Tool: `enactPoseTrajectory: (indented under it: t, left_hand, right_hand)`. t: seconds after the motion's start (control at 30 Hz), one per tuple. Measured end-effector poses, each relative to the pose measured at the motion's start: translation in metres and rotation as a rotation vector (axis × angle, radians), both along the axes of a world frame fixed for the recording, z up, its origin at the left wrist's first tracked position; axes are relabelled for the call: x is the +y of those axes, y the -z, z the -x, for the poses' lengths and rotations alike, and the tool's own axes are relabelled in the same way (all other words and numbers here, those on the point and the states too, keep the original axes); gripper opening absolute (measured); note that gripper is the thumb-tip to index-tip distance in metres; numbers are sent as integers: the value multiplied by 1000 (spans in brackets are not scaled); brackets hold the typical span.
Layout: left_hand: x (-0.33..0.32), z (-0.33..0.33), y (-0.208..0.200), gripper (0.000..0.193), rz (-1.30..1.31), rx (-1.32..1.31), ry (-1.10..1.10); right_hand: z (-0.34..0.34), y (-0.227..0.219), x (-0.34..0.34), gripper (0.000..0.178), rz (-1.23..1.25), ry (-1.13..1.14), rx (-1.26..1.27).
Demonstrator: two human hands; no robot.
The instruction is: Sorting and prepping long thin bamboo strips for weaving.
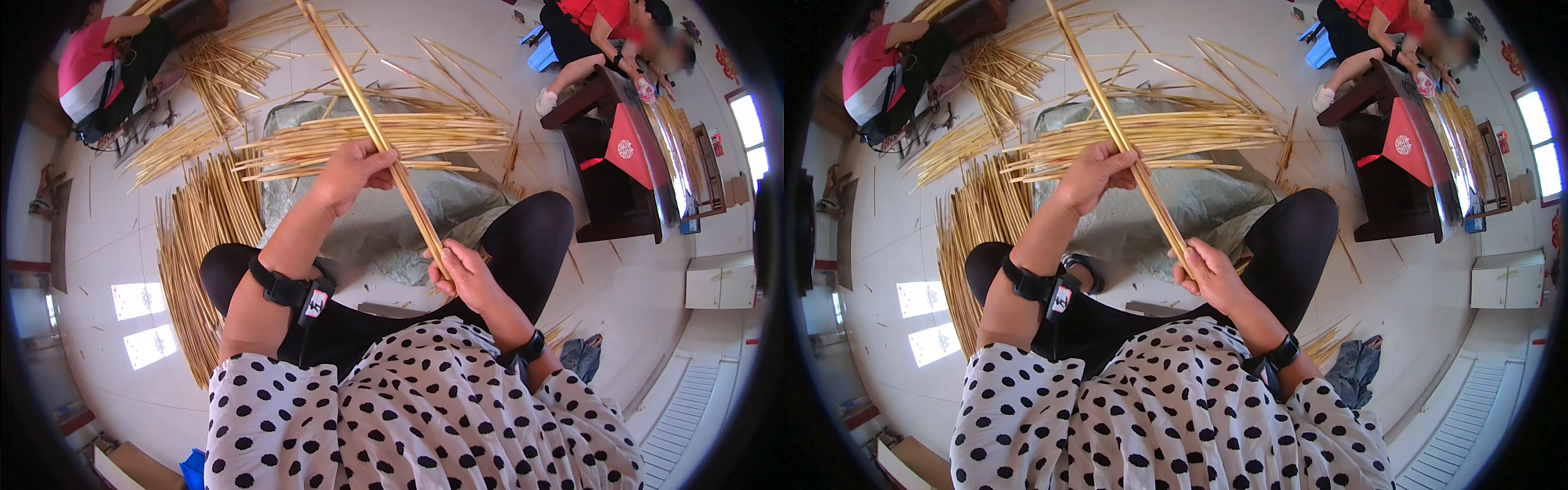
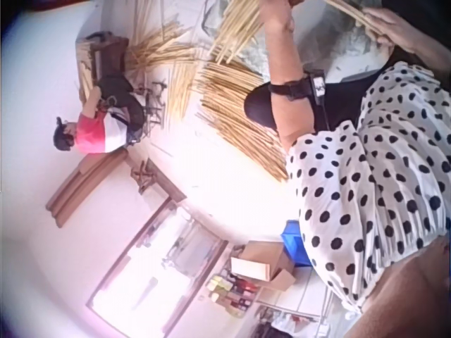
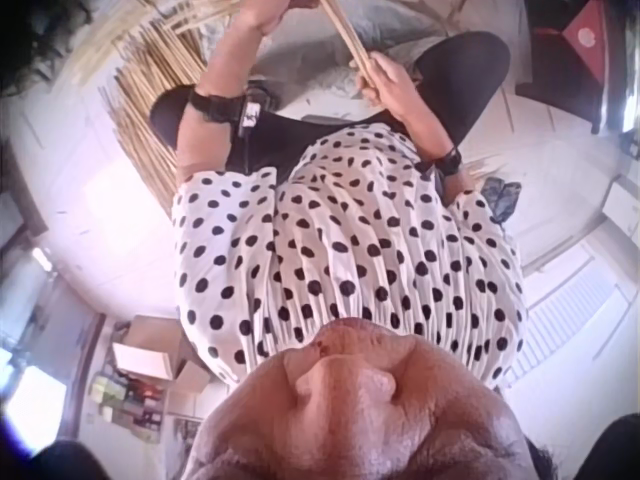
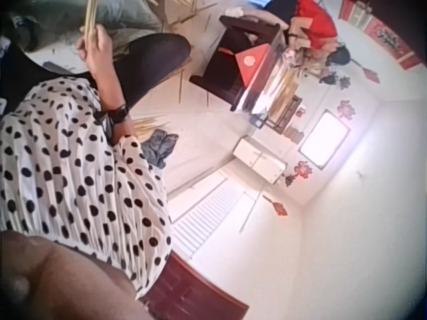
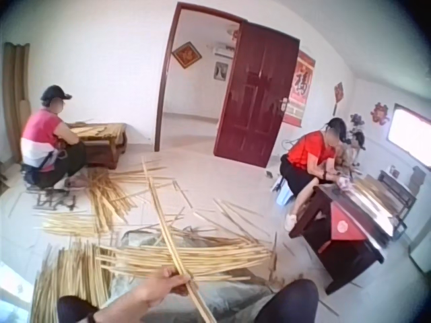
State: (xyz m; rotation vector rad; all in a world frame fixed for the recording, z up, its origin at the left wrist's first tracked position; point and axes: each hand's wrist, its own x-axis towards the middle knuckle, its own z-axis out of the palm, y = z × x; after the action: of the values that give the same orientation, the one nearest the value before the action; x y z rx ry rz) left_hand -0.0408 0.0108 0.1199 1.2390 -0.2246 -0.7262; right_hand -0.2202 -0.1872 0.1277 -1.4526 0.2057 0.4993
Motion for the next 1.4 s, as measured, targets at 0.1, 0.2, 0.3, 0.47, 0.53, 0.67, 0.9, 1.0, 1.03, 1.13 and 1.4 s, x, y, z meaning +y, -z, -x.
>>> enactPoseTrajectory:
  t: [0.1, 0.2, 0.3, 0.47, 0.53, 0.67, 0.9, 1.0, 1.03, 1.13, 1.4]
  left_hand:
    - [11, -11, 0, 20, 4, -6, -104]
    - [16, -17, -11, 20, 20, 42, -200]
    - [24, -21, -12, 20, 62, 64, -220]
    - [26, -22, -11, 21, 130, 91, -212]
    - [25, -22, -12, 21, 151, 94, -200]
    - [25, -22, -9, 22, 176, 101, -160]
    - [25, -22, -7, 23, 276, 105, -113]
    - [24, -21, -6, 25, 269, 120, -118]
    - [24, -22, -6, 25, 270, 120, -119]
    - [23, -22, -6, 24, 254, 102, -99]
    - [21, -18, -9, 22, 202, 106, -92]
  right_hand:
    - [1, -4, -5, 29, -10, -5, 20]
    - [2, -13, -9, 29, 41, -10, -50]
    - [4, -18, -13, 29, 70, -18, -79]
    - [8, -28, -16, 30, 91, -23, -165]
    - [10, -30, -16, 30, 90, -23, -165]
    - [15, -30, -18, 32, 44, -33, -156]
    - [19, -32, -18, 38, -96, -96, -273]
    - [18, -33, -19, 38, -82, -158, -308]
    - [18, -33, -20, 39, -88, -177, -299]
    - [17, -29, -18, 47, -110, -183, -276]
    - [14, -25, -20, 42, -187, -210, -188]
